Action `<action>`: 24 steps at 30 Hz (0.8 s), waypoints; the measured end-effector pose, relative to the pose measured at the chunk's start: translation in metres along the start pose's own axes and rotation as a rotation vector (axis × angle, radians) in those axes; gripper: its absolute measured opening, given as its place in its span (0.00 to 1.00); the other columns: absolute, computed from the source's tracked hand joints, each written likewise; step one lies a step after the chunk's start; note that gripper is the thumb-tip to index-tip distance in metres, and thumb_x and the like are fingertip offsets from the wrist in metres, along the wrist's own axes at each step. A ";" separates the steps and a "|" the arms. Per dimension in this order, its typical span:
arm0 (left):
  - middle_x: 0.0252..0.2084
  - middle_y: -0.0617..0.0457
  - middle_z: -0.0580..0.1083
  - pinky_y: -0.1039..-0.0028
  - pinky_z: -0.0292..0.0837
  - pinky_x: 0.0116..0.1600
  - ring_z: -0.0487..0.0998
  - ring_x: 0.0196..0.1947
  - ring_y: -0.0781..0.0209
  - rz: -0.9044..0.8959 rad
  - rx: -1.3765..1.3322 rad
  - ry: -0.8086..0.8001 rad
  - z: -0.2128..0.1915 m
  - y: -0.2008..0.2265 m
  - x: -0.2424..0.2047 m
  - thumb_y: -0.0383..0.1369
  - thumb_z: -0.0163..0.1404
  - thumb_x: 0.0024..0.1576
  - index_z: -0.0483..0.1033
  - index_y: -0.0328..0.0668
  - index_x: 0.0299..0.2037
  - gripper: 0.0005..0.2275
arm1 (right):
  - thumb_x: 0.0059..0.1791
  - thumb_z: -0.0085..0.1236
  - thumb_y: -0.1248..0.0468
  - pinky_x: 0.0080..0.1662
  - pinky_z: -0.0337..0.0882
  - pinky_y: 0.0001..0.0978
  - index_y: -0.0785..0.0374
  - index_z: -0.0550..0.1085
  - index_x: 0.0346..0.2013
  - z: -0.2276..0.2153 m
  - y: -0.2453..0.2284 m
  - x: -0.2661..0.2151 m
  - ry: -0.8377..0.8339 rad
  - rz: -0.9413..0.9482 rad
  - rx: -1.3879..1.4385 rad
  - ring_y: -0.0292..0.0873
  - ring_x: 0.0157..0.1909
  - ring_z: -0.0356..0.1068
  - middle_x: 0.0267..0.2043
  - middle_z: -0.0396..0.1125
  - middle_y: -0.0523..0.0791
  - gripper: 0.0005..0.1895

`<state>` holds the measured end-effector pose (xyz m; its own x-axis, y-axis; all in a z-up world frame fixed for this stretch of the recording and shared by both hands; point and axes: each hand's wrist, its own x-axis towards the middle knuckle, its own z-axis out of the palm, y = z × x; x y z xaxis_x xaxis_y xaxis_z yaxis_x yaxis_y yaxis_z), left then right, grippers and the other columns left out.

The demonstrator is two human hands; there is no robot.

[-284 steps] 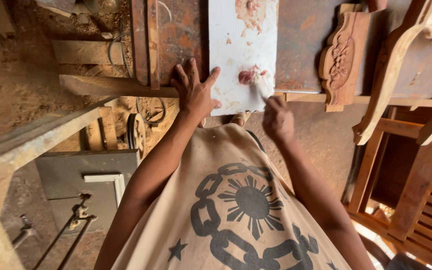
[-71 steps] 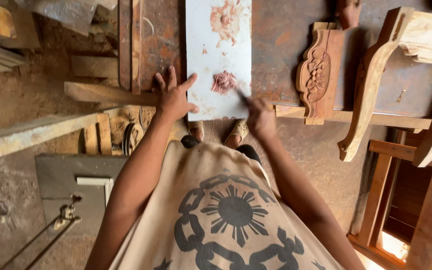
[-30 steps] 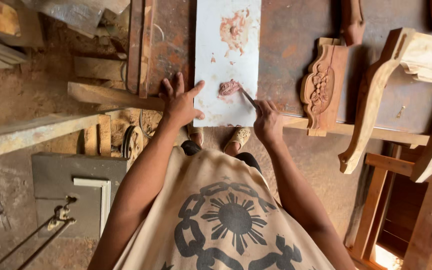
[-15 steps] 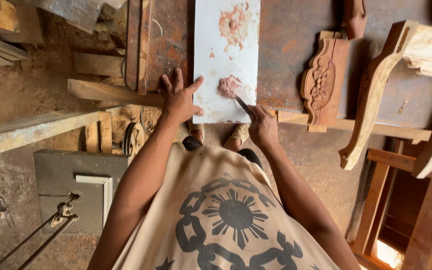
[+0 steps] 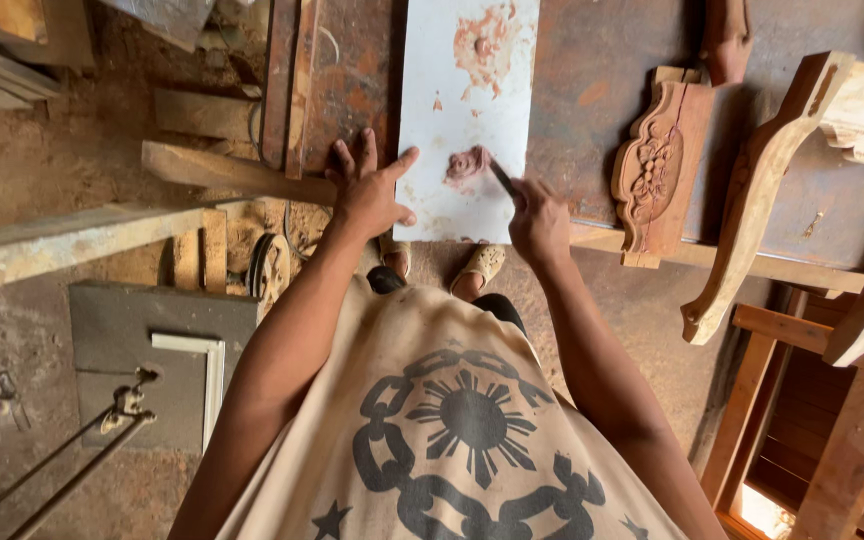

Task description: The person applies a reddish-brown wood stain to a carved wooden piece using a small metal tool. They scoop the stain from a can, spread it onto a white mixing board, and then carefully apply it to the intricate details of the wood carving. The person repeatedly mixes the stain on the board and applies it to the wood, ensuring the carved areas are covered.

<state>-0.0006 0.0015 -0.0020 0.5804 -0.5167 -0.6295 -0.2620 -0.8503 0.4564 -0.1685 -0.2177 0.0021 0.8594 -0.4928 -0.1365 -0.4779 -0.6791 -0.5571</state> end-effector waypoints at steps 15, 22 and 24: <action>0.79 0.42 0.33 0.24 0.28 0.70 0.25 0.75 0.24 0.026 -0.015 0.025 -0.009 0.005 0.003 0.39 0.73 0.37 0.59 0.79 0.70 0.48 | 0.52 0.48 0.72 0.40 0.72 0.51 0.68 0.74 0.45 0.007 -0.003 -0.033 0.114 -0.103 0.020 0.62 0.40 0.71 0.39 0.70 0.56 0.09; 0.80 0.41 0.33 0.22 0.34 0.69 0.26 0.75 0.23 0.023 -0.013 0.020 -0.006 0.004 -0.004 0.39 0.72 0.38 0.59 0.79 0.71 0.47 | 0.52 0.47 0.73 0.40 0.70 0.55 0.70 0.74 0.47 0.026 -0.011 -0.023 0.142 -0.031 0.001 0.64 0.40 0.70 0.41 0.69 0.59 0.11; 0.79 0.41 0.33 0.22 0.34 0.69 0.26 0.75 0.23 0.019 0.002 0.012 -0.006 0.004 0.000 0.40 0.72 0.39 0.59 0.80 0.71 0.48 | 0.50 0.47 0.73 0.40 0.71 0.55 0.70 0.74 0.46 0.019 -0.006 -0.035 0.111 -0.024 -0.004 0.64 0.40 0.70 0.40 0.69 0.59 0.11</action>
<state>0.0033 -0.0016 0.0039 0.5843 -0.5319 -0.6129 -0.2746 -0.8403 0.4674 -0.1924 -0.1858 -0.0048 0.8452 -0.5336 -0.0311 -0.4582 -0.6935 -0.5560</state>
